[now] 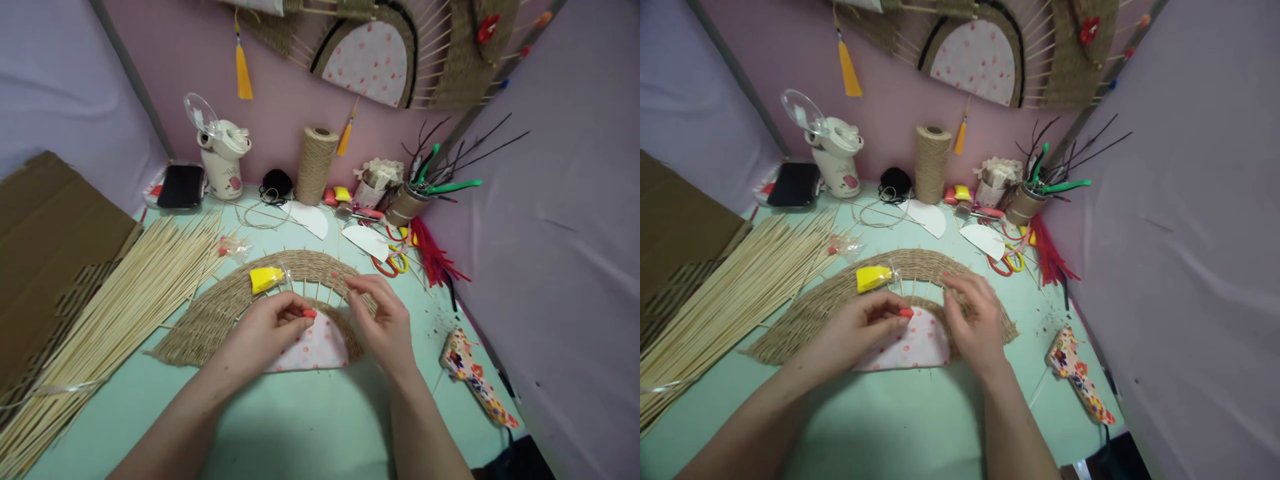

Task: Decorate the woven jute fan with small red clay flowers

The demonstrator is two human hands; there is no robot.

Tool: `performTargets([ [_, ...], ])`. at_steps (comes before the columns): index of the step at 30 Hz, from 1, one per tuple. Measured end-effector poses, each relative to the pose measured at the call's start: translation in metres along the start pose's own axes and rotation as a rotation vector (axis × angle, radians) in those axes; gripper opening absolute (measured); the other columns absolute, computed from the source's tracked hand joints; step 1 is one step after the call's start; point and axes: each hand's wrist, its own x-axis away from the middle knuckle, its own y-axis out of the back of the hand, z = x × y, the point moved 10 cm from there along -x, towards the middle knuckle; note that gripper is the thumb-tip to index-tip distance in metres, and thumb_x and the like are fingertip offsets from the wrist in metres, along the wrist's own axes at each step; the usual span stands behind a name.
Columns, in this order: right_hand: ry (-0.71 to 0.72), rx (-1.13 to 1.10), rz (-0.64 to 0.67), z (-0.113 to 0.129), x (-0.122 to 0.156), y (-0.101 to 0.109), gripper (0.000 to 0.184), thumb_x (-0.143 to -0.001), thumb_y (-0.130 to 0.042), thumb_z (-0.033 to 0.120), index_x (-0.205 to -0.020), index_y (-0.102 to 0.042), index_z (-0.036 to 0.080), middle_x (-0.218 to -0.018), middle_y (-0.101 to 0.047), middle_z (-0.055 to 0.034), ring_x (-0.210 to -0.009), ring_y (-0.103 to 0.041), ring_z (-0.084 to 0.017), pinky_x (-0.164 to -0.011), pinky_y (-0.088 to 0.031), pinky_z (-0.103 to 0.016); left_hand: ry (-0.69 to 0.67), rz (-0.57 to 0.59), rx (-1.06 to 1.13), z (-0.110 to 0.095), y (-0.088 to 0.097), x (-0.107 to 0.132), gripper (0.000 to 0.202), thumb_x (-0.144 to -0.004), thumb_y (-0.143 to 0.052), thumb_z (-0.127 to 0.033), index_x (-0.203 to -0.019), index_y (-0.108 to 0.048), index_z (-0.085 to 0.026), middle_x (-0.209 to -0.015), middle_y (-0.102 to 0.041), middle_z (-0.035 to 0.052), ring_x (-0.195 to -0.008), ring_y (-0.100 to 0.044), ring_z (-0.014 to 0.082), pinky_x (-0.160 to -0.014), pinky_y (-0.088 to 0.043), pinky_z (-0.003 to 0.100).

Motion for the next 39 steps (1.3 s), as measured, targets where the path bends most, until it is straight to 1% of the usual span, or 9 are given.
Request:
performTargets([
  [3, 0.087, -0.131, 0.27, 0.018, 0.007, -0.025, 0.021, -0.09, -0.062, 0.026, -0.111, -0.066, 0.029, -0.1, -0.07, -0.0031, -0.095, -0.063, -0.018, -0.085, -0.049, -0.035, 0.051, 0.005, 0.173, -0.003, -0.002, 0.0, 0.009, -0.072, -0.072, -0.025, -0.08, -0.072, -0.02, -0.081, -0.071, 0.0063, -0.077, -0.065, 0.0196, -0.07, -0.048, 0.027],
  [5, 0.149, -0.117, 0.33, 0.027, 0.011, -0.032, 0.025, -0.091, -0.062, 0.026, -0.115, -0.065, 0.03, -0.1, -0.07, -0.0021, -0.095, -0.063, -0.018, -0.085, -0.047, -0.035, 0.067, 0.005, 0.206, -0.004, -0.003, 0.001, 0.01, -0.072, -0.072, -0.023, -0.081, -0.072, -0.019, -0.082, -0.072, 0.007, -0.079, -0.065, 0.0197, -0.073, -0.05, 0.027],
  [12, 0.201, -0.019, 0.302, 0.029, 0.011, -0.033, 0.021, -0.091, -0.062, 0.022, -0.111, -0.065, 0.028, -0.1, -0.072, -0.0014, -0.094, -0.065, -0.018, -0.084, -0.042, -0.037, 0.151, 0.049, 0.179, 0.001, -0.006, 0.001, 0.007, -0.07, -0.072, -0.023, -0.076, -0.073, -0.019, -0.079, -0.072, 0.0043, -0.075, -0.063, 0.0174, -0.068, -0.049, 0.026],
  [17, 0.209, -0.061, 0.322, 0.034, 0.012, -0.034, 0.015, -0.092, -0.06, 0.016, -0.102, -0.066, 0.025, -0.092, -0.073, -0.0002, -0.084, -0.066, -0.016, -0.081, -0.039, -0.036, 0.167, 0.133, 0.152, 0.006, -0.014, 0.003, 0.013, -0.075, -0.07, -0.028, -0.085, -0.071, -0.019, -0.083, -0.072, 0.0018, -0.078, -0.063, 0.0167, -0.072, -0.048, 0.028],
  [21, 0.164, -0.057, 0.314, 0.033, 0.011, -0.035, 0.011, -0.091, -0.059, 0.015, -0.095, -0.065, 0.024, -0.087, -0.073, 0.0004, -0.08, -0.065, -0.016, -0.079, -0.038, -0.035, 0.121, 0.115, 0.22, 0.005, -0.014, 0.003, 0.021, -0.075, -0.071, -0.031, -0.091, -0.067, -0.019, -0.088, -0.071, 0.0023, -0.086, -0.064, 0.0175, -0.08, -0.049, 0.03],
  [27, 0.142, -0.05, 0.246, 0.033, 0.012, -0.037, 0.013, -0.084, -0.056, 0.009, -0.085, -0.06, 0.022, -0.076, -0.067, 0.0017, -0.073, -0.061, -0.014, -0.077, -0.038, -0.034, 0.079, 0.087, 0.167, 0.0, -0.017, 0.004, 0.009, -0.077, -0.065, -0.025, -0.081, -0.063, -0.018, -0.079, -0.065, -0.0002, -0.077, -0.06, 0.0138, -0.072, -0.047, 0.026],
  [32, 0.008, -0.051, 0.216, 0.022, 0.014, -0.038, 0.012, -0.075, -0.054, 0.009, -0.073, -0.057, 0.02, -0.069, -0.06, 0.0017, -0.069, -0.055, -0.014, -0.069, -0.04, -0.029, 0.083, 0.094, 0.078, 0.002, -0.019, 0.006, 0.005, -0.077, -0.061, -0.022, -0.082, -0.059, -0.019, -0.074, -0.058, -0.0034, -0.07, -0.054, 0.0116, -0.063, -0.041, 0.023],
  [36, -0.302, -0.211, 0.124, -0.013, 0.014, -0.026, 0.008, -0.073, -0.056, 0.014, -0.071, -0.058, 0.021, -0.067, -0.059, 0.0031, -0.065, -0.055, -0.013, -0.062, -0.041, -0.025, 0.024, 0.025, -0.173, 0.001, -0.007, 0.004, 0.004, -0.077, -0.056, -0.018, -0.08, -0.057, -0.021, -0.071, -0.055, -0.0047, -0.065, -0.049, 0.0114, -0.06, -0.036, 0.024],
  [39, -0.477, -0.415, 0.062, -0.036, 0.016, -0.021, 0.009, -0.074, -0.061, 0.02, -0.081, -0.065, 0.023, -0.074, -0.062, 0.0024, -0.071, -0.057, -0.013, -0.064, -0.044, -0.024, -0.034, 0.09, -0.397, 0.0, -0.012, 0.005, 0.006, -0.078, -0.052, -0.017, -0.079, -0.057, -0.021, -0.07, -0.054, -0.0043, -0.065, -0.047, 0.0126, -0.06, -0.033, 0.026],
])
